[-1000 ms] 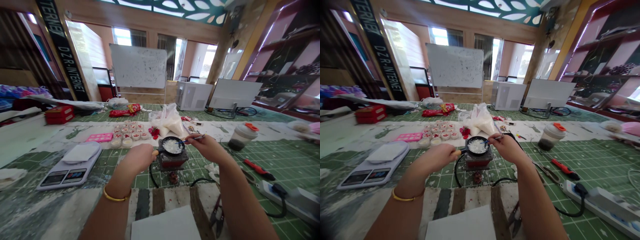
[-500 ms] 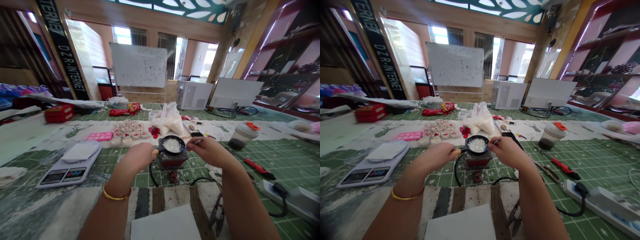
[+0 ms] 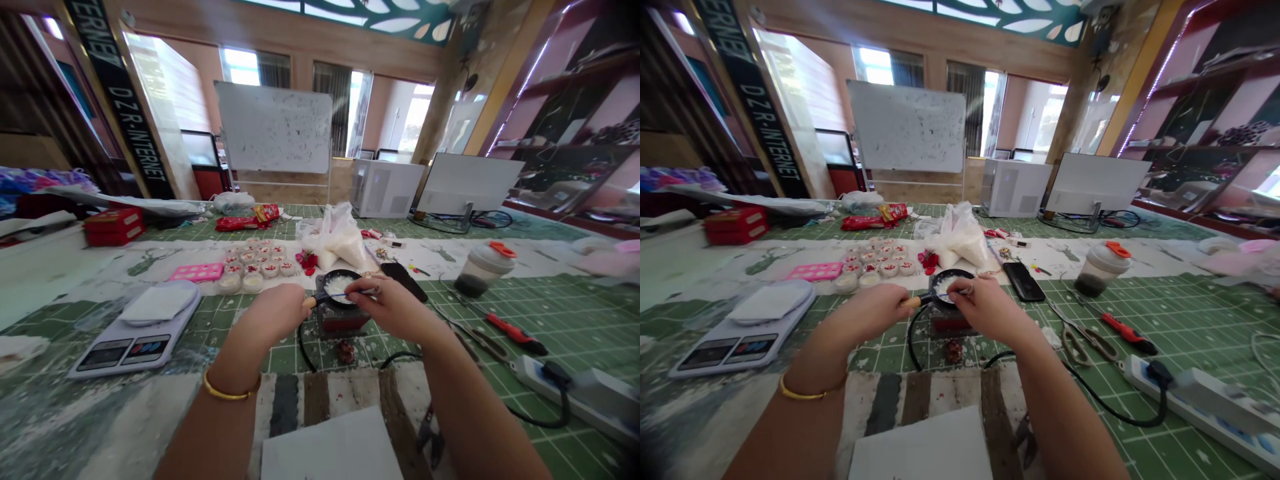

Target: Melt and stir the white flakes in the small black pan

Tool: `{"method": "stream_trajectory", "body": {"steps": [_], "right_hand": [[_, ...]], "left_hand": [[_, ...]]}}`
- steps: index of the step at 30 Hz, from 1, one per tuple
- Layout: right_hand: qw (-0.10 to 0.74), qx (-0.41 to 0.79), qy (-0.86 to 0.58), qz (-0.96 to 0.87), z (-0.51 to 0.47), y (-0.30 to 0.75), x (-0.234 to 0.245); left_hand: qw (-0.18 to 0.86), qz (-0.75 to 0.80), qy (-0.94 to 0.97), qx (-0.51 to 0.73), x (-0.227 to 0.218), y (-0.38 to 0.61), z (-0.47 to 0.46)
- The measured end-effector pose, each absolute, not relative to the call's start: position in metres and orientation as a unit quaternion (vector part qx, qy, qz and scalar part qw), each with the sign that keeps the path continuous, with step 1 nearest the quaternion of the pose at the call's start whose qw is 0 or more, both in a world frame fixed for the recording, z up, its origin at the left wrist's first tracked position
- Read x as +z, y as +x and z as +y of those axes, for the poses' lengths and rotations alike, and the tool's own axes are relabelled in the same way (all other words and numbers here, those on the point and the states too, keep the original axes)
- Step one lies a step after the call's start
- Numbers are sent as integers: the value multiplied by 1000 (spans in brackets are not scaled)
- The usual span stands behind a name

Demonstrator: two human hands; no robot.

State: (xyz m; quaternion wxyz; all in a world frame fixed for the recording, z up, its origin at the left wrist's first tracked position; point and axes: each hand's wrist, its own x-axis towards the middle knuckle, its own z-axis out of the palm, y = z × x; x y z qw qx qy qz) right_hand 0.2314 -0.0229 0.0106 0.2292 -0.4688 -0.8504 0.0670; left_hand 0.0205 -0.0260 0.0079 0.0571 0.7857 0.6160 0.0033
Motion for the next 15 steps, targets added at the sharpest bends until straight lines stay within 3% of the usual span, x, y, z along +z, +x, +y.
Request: {"method": "stream_trajectory", "body": {"steps": [5, 10, 15], "right_hand": [[236, 44, -539, -807, -18, 232, 8], [240, 85, -475, -842, -18, 232, 6], [256, 46, -574, -777, -4, 231, 0]], "left_hand": [[61, 615, 786, 1, 6, 18, -24], [56, 608, 792, 6, 6, 17, -24], [51, 603, 796, 1, 7, 17, -24]]}}
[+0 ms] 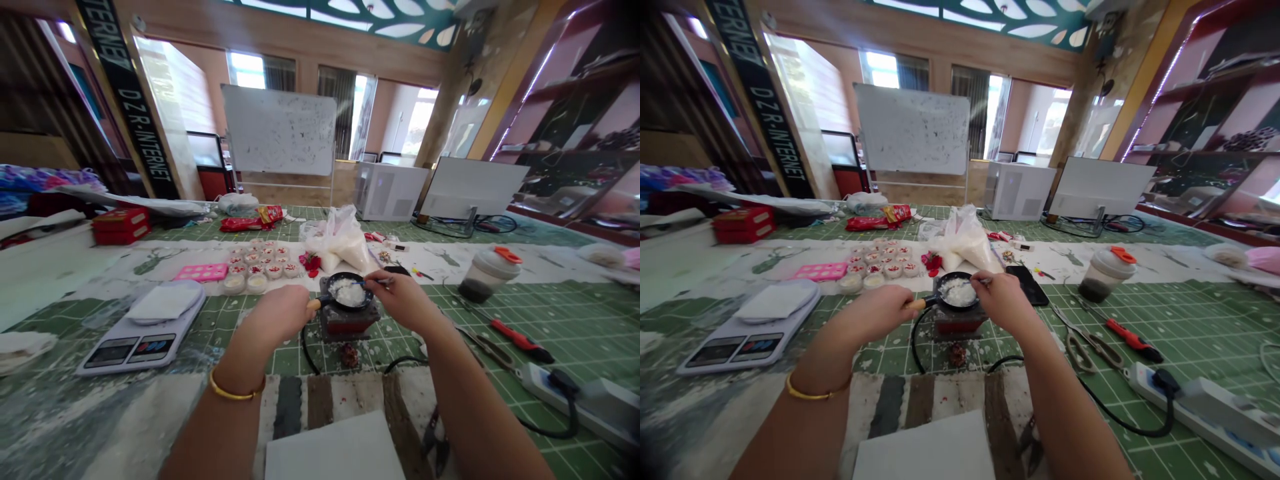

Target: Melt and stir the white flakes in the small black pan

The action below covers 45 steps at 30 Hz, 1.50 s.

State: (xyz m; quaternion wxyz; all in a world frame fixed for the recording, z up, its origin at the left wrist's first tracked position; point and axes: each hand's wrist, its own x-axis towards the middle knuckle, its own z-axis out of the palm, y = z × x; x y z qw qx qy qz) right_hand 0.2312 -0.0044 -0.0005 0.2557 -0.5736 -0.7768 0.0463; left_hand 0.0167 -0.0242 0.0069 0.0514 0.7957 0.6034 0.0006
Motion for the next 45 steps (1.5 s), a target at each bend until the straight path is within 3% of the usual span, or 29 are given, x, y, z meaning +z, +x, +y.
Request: {"method": "stream_trajectory", "body": {"steps": [9, 14, 24, 31, 45], "right_hand": [[244, 97, -498, -826, -8, 233, 0], [222, 23, -568, -793, -12, 243, 10], [240, 118, -491, -829, -8, 246, 8], [164, 6, -383, -909, 0, 256, -5], [221, -104, -412, -878, -12, 271, -27]], "left_hand": [[62, 607, 792, 3, 9, 17, -25], [46, 604, 796, 0, 8, 17, -25], [60, 613, 788, 2, 9, 16, -26], [64, 600, 797, 9, 9, 16, -25], [65, 601, 797, 1, 7, 16, -25]]}}
